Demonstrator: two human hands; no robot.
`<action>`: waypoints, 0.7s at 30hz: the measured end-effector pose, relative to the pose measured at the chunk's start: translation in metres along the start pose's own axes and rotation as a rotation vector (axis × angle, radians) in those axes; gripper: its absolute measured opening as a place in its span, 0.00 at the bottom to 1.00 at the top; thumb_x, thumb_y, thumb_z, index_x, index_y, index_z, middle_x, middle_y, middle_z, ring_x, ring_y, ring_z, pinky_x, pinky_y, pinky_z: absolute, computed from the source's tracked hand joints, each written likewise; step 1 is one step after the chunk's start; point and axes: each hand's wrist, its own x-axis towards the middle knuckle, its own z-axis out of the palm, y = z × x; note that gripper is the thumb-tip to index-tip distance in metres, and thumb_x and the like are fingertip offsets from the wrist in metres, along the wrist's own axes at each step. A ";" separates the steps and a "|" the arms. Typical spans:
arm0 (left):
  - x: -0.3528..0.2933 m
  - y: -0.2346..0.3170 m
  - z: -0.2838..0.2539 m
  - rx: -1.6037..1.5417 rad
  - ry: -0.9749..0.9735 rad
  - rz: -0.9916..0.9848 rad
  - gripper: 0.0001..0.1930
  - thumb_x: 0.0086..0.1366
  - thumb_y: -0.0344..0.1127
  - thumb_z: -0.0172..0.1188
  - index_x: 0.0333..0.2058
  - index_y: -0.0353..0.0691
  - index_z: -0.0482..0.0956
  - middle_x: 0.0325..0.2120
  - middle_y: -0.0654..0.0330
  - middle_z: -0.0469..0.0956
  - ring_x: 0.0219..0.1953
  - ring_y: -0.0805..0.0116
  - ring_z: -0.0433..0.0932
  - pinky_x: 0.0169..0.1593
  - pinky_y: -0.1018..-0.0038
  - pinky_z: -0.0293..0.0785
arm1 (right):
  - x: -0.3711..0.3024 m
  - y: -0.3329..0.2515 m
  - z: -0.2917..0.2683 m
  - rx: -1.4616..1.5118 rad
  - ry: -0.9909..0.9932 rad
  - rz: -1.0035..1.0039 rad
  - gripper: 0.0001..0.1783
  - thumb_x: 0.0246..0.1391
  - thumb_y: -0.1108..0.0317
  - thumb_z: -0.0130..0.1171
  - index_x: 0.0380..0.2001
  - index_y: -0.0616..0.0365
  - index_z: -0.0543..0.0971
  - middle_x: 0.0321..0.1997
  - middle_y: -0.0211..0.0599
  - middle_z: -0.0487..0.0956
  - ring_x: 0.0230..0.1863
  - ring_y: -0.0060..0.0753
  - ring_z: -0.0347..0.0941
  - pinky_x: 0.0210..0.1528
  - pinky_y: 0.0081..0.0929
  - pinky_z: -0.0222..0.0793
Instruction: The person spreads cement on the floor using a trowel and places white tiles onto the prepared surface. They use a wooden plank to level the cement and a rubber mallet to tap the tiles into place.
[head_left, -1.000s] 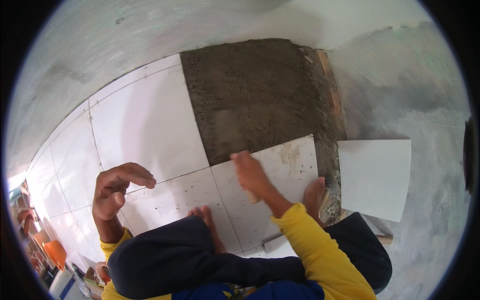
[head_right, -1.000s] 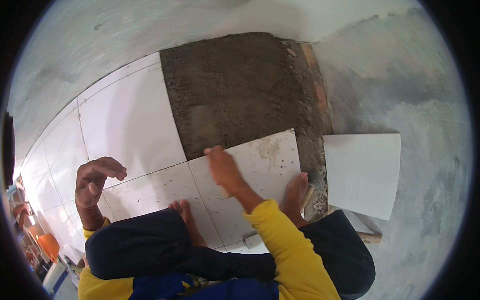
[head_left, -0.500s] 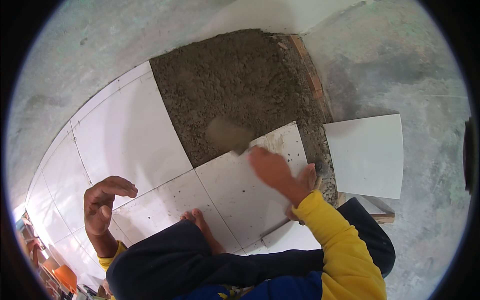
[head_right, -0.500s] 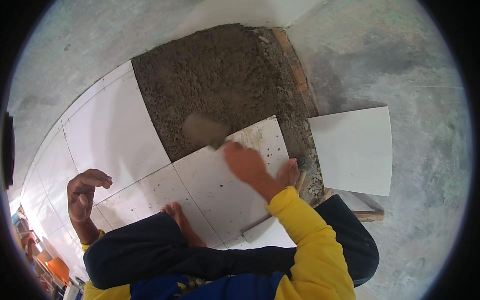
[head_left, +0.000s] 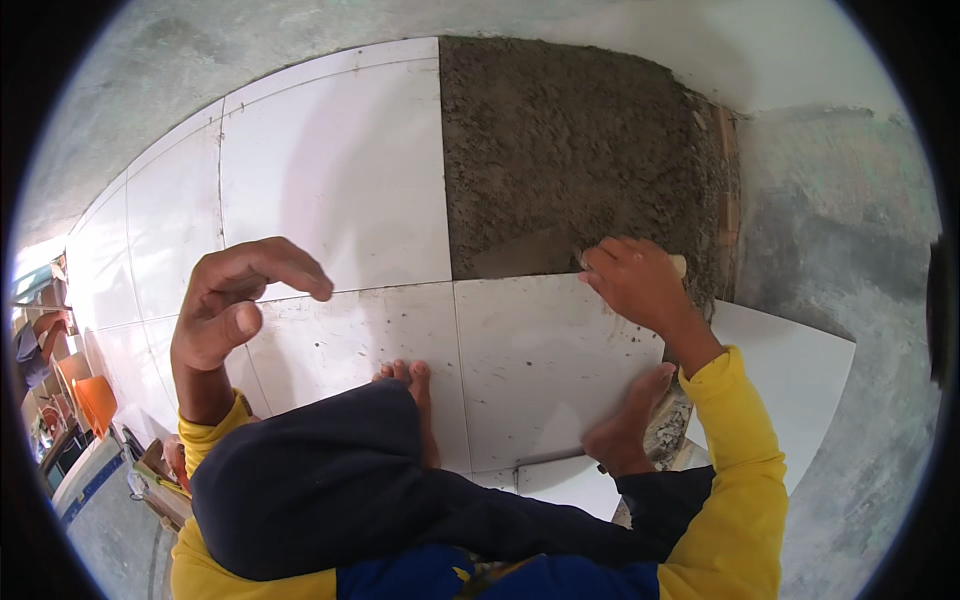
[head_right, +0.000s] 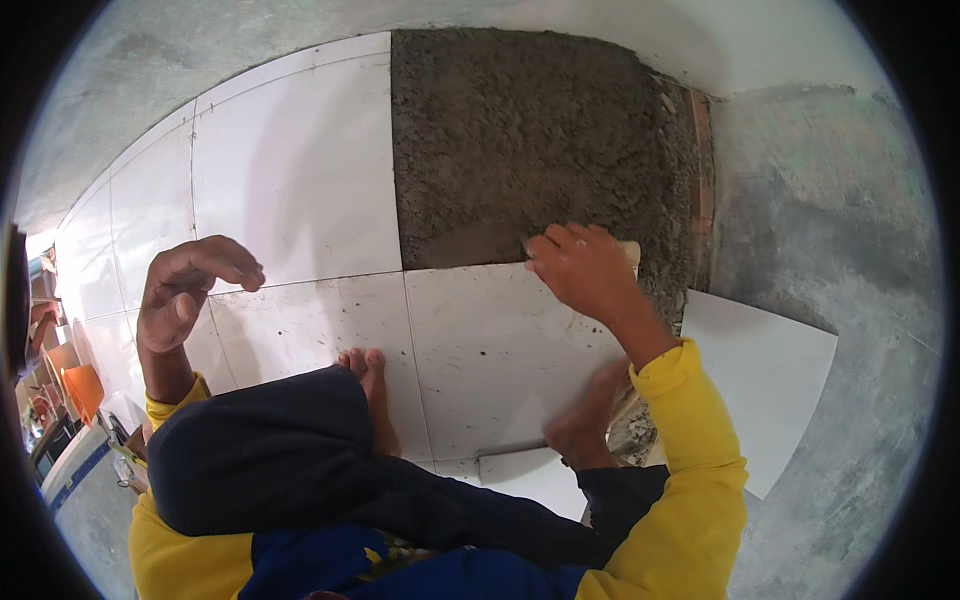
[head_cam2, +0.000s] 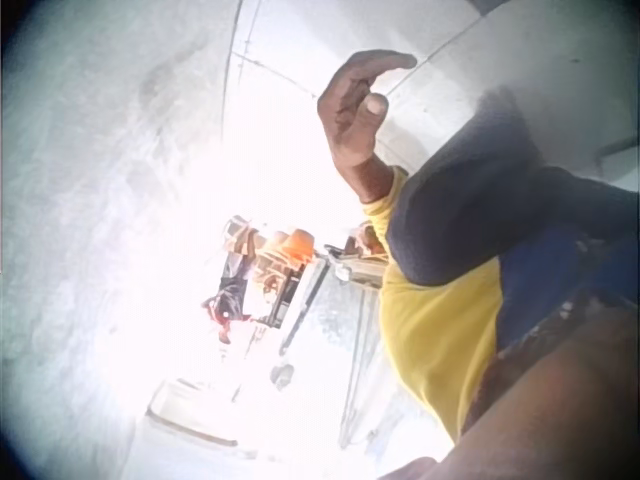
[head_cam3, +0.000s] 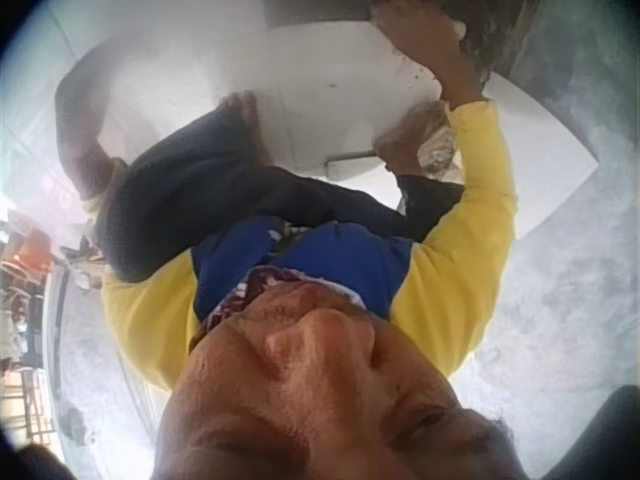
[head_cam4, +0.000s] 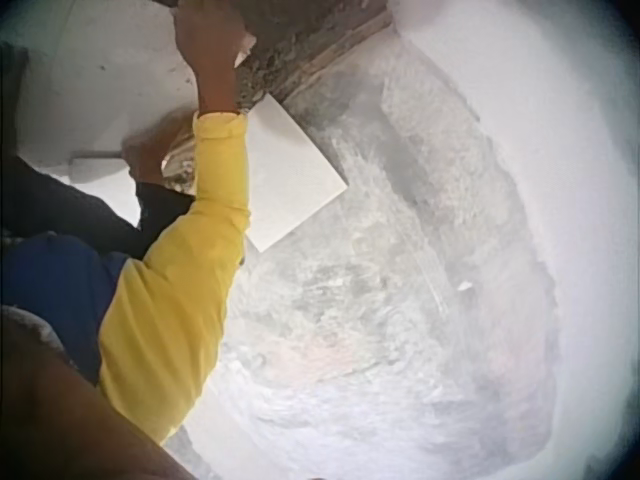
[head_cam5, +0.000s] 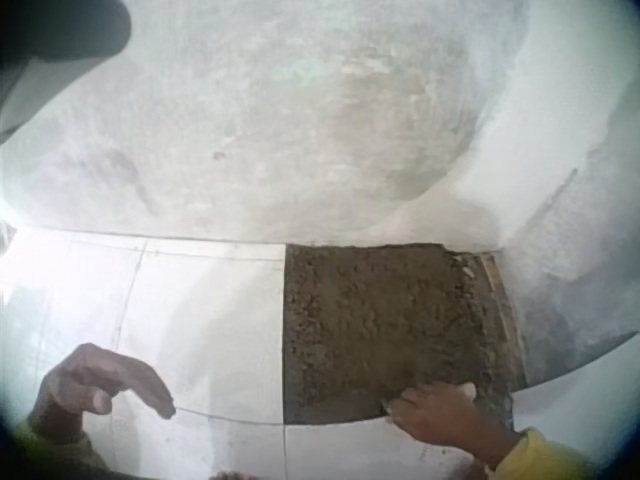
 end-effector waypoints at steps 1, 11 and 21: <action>-0.001 0.004 0.003 0.020 0.016 -0.017 0.31 0.70 0.56 0.62 0.46 0.26 0.84 0.42 0.43 0.84 0.44 0.52 0.85 0.51 0.59 0.80 | -0.001 0.005 -0.001 -0.016 -0.015 -0.008 0.13 0.58 0.58 0.69 0.42 0.51 0.82 0.36 0.32 0.80 0.40 0.41 0.81 0.42 0.41 0.77; 0.008 0.011 0.022 0.118 0.060 -0.099 0.30 0.69 0.61 0.62 0.45 0.34 0.85 0.40 0.48 0.85 0.45 0.56 0.86 0.51 0.60 0.80 | -0.084 0.094 -0.021 -0.042 -0.108 0.207 0.15 0.59 0.58 0.68 0.45 0.54 0.84 0.39 0.39 0.82 0.44 0.49 0.81 0.47 0.46 0.77; 0.012 0.008 0.018 0.126 0.080 -0.124 0.29 0.70 0.56 0.60 0.48 0.29 0.83 0.42 0.45 0.84 0.47 0.52 0.84 0.53 0.59 0.79 | -0.225 0.181 -0.027 -0.134 -0.044 0.532 0.16 0.67 0.60 0.62 0.50 0.59 0.81 0.50 0.51 0.84 0.53 0.60 0.79 0.55 0.50 0.74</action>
